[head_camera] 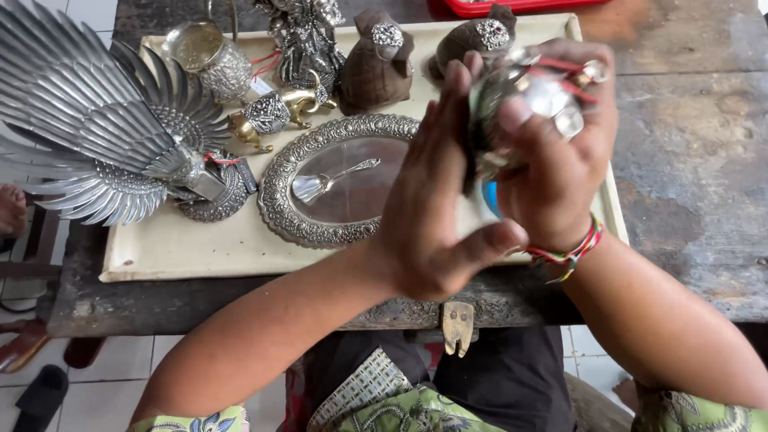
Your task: Polishing a small silver-colored metal vessel with a green cloth
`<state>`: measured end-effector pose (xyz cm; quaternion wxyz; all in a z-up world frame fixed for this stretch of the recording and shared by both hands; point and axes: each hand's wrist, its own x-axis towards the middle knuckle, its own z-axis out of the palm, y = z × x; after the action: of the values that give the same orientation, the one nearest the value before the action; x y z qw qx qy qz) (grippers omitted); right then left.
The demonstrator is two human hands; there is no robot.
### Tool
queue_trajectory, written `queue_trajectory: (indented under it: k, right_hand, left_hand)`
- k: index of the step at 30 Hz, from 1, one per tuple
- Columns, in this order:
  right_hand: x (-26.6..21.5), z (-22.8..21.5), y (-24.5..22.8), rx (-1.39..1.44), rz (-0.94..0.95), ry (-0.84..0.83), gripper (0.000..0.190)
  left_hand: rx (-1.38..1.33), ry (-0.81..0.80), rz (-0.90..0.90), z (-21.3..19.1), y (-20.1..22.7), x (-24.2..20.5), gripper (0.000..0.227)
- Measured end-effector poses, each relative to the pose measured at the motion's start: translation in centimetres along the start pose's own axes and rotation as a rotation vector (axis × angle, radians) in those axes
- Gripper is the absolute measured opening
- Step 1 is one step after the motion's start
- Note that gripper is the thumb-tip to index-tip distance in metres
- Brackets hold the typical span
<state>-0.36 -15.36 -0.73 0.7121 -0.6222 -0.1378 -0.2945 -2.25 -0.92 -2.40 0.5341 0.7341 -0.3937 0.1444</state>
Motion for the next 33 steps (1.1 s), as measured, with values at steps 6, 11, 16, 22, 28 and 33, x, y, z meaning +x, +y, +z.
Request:
queue_trajectory:
  k: [6, 11, 16, 22, 28, 33]
  right_hand:
    - [-0.4, -1.1, 0.3, -0.064, 0.035, 0.006, 0.04]
    - [-1.0, -0.1, -0.3, -0.215, 0.037, -0.117, 0.037]
    - [1.1, -2.8, 1.8, -0.25, -0.02, 0.03, 0.028]
    - [-0.9, -0.1, -0.2, -0.323, -0.009, -0.086, 0.04]
    - [1.2, -2.8, 1.3, -0.419, -0.151, -0.012, 0.024]
    - [-0.8, -0.7, 0.9, -0.1, 0.043, 0.019, 0.036]
  left_hand:
    - [0.12, 0.03, -0.004, 0.8, 1.0, 1.5, 0.099]
    - [0.043, 0.019, -0.06, 0.2, 0.9, 1.4, 0.095]
    - [0.266, -0.075, -0.023, 1.8, 1.8, 0.5, 0.099]
    - [-0.193, -0.037, -0.242, -0.3, 0.8, 2.0, 0.102]
    - [0.327, -0.145, -0.121, 1.8, 2.4, 0.4, 0.113]
    - [-0.035, -0.032, -0.091, 0.1, 1.1, 1.2, 0.101]
